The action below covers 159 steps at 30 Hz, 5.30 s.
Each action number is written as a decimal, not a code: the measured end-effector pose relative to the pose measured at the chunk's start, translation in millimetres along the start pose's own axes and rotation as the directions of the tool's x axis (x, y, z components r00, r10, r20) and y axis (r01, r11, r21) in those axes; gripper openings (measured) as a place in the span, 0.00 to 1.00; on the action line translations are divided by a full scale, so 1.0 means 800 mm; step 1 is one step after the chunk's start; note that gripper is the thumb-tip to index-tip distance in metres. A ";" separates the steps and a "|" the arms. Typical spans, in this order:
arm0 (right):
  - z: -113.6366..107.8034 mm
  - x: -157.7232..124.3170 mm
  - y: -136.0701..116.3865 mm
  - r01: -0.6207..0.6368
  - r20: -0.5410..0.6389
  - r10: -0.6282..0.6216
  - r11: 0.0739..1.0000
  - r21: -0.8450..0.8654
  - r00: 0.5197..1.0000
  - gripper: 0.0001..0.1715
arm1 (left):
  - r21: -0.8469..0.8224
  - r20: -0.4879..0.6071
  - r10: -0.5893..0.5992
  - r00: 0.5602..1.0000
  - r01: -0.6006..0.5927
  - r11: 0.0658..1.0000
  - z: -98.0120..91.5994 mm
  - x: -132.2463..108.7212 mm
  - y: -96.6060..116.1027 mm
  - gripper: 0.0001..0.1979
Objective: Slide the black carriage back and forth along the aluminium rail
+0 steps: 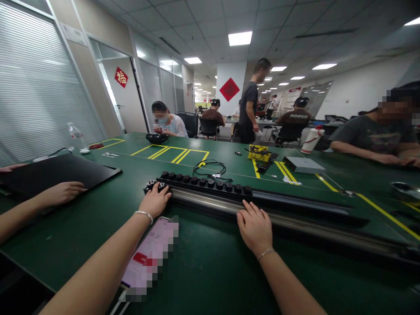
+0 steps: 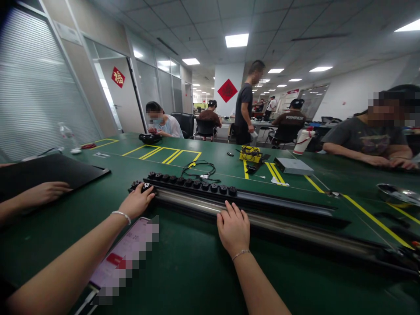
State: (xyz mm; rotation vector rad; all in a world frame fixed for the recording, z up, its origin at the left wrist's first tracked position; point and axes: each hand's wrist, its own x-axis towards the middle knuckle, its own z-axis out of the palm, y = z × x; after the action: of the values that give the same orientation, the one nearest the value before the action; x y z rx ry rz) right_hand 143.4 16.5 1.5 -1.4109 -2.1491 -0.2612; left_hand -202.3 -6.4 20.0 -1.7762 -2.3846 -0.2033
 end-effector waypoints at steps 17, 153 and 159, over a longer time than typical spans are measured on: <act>0.000 0.000 0.002 0.012 0.023 -0.012 1.000 0.003 1.000 0.19 | -0.062 -0.006 -0.010 1.000 0.009 0.998 -0.008 -0.005 0.014 0.22; -0.006 -0.002 -0.001 -0.014 0.046 0.012 0.999 0.042 0.999 0.20 | -0.050 0.201 0.139 0.970 -0.131 0.990 -0.032 -0.026 0.051 0.32; -0.009 -0.002 -0.002 -0.014 0.050 0.012 0.999 0.038 0.999 0.20 | -0.033 0.236 0.120 0.964 -0.115 0.993 -0.038 -0.027 0.054 0.32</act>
State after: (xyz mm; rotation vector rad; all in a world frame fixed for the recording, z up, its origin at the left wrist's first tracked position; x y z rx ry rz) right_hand 145.0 11.5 6.6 -1.4233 -2.1727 -0.1801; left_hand -153.1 -20.6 45.9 -2.0486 -2.4273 0.0033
